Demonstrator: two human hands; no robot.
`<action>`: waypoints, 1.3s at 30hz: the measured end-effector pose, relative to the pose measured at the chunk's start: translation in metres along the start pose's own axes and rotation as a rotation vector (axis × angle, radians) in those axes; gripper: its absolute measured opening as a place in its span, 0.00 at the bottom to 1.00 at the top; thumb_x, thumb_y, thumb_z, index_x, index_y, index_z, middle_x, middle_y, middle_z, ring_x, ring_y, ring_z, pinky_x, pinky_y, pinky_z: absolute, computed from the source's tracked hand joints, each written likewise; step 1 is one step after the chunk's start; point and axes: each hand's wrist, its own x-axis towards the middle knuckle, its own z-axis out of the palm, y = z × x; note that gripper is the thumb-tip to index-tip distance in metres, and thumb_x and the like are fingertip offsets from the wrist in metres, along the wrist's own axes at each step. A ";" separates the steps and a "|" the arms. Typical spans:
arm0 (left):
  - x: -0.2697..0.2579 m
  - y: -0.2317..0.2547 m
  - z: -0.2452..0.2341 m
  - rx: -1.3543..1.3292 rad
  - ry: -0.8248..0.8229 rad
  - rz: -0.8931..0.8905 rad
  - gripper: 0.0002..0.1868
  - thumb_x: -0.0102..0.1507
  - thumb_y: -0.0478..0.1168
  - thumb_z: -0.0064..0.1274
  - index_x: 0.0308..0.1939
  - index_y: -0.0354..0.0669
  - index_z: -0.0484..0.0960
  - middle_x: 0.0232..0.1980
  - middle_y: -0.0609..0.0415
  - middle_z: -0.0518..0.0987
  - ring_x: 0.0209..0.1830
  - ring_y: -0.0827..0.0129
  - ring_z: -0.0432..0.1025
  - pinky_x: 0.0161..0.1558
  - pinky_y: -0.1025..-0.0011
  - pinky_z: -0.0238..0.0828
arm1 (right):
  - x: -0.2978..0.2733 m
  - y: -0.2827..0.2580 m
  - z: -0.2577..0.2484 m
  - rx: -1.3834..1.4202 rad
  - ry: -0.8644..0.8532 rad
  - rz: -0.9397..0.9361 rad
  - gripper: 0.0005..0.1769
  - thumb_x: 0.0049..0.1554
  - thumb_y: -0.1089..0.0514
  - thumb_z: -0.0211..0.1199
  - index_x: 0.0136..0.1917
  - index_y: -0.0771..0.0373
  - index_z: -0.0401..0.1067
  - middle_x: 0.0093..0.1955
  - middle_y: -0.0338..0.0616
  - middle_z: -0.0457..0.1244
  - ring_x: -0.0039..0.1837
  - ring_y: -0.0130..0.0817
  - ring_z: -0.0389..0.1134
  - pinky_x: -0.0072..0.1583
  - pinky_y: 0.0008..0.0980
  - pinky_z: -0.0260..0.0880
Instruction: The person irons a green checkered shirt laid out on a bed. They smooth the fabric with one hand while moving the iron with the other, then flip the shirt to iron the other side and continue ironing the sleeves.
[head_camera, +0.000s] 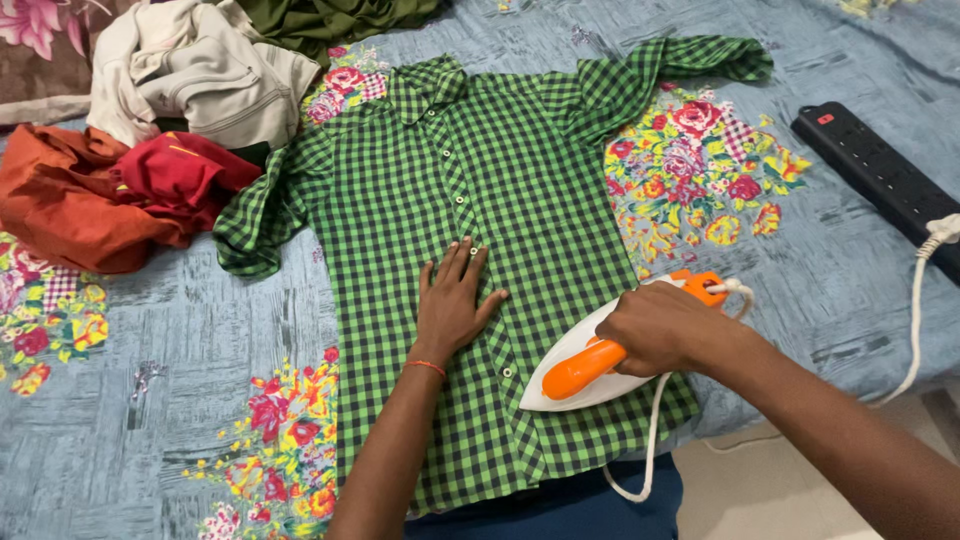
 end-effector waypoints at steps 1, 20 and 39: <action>0.001 0.000 0.000 0.000 0.007 0.004 0.41 0.66 0.71 0.39 0.77 0.56 0.62 0.81 0.53 0.56 0.81 0.61 0.50 0.75 0.42 0.39 | -0.002 -0.001 0.000 -0.005 -0.018 0.011 0.12 0.43 0.49 0.69 0.40 0.55 0.79 0.34 0.51 0.69 0.41 0.54 0.72 0.45 0.53 0.72; 0.001 -0.002 0.000 -0.010 -0.016 0.004 0.40 0.66 0.69 0.40 0.77 0.56 0.61 0.81 0.52 0.57 0.81 0.60 0.50 0.76 0.42 0.38 | -0.025 -0.021 0.003 0.026 -0.071 -0.004 0.12 0.44 0.50 0.68 0.42 0.55 0.78 0.36 0.51 0.69 0.42 0.54 0.72 0.45 0.53 0.71; -0.004 -0.008 0.001 -0.049 -0.015 0.021 0.40 0.67 0.71 0.36 0.77 0.57 0.61 0.82 0.51 0.55 0.82 0.58 0.48 0.75 0.43 0.39 | -0.049 -0.042 0.022 0.036 -0.087 -0.141 0.14 0.38 0.57 0.68 0.41 0.58 0.78 0.35 0.51 0.68 0.39 0.55 0.70 0.41 0.53 0.68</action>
